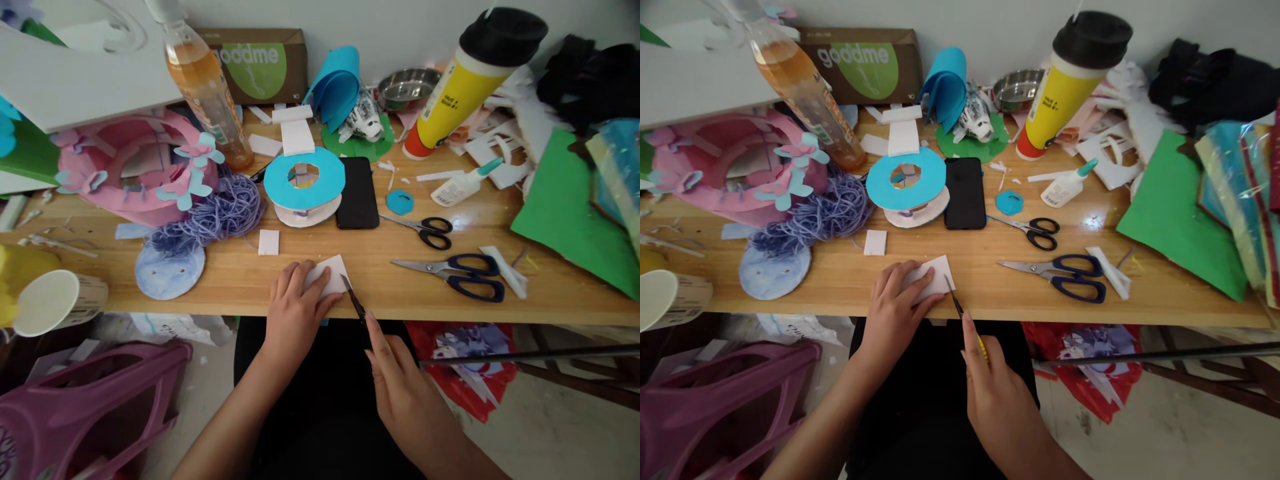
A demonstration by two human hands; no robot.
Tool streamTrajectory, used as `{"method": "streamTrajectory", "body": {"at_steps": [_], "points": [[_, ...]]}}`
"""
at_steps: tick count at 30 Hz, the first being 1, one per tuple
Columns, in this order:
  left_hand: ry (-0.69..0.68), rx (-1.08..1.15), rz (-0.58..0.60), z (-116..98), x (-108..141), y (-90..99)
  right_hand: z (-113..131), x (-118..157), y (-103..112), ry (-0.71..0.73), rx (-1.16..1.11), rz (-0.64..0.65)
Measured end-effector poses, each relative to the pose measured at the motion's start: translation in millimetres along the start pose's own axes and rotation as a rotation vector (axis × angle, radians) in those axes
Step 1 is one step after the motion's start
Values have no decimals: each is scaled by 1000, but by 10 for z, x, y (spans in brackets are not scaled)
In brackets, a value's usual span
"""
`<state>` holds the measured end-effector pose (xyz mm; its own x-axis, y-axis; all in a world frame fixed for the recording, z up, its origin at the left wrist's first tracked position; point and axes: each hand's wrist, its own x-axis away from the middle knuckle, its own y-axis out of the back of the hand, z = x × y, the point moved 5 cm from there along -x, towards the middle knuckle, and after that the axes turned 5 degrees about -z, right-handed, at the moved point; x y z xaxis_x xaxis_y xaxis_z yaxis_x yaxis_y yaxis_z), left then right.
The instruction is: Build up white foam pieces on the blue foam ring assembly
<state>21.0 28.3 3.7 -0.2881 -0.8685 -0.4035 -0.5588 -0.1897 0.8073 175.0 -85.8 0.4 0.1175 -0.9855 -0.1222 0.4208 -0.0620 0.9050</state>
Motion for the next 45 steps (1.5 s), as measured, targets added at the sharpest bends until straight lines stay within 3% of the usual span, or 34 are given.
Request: {"method": "streamTrajectory", "body": {"at_steps": [10,24,32,35,39,45], "points": [[-5,6,-3,-3,-1,1,89,-172,-9,20,114,-11],[-8,-41,8,-25,-3,5,119,-64,107,31,222,-13],[6,-42,27,-9,-12,-19,93,418,200,5,64,100],[-6,-23,20,7,-21,-19,33,544,309,-32,-24,75],[-9,2,5,22,-26,-11,10,307,367,-36,-87,30],[-12,-5,-9,16,-14,-4,46,-324,198,-5,-70,-28]]}}
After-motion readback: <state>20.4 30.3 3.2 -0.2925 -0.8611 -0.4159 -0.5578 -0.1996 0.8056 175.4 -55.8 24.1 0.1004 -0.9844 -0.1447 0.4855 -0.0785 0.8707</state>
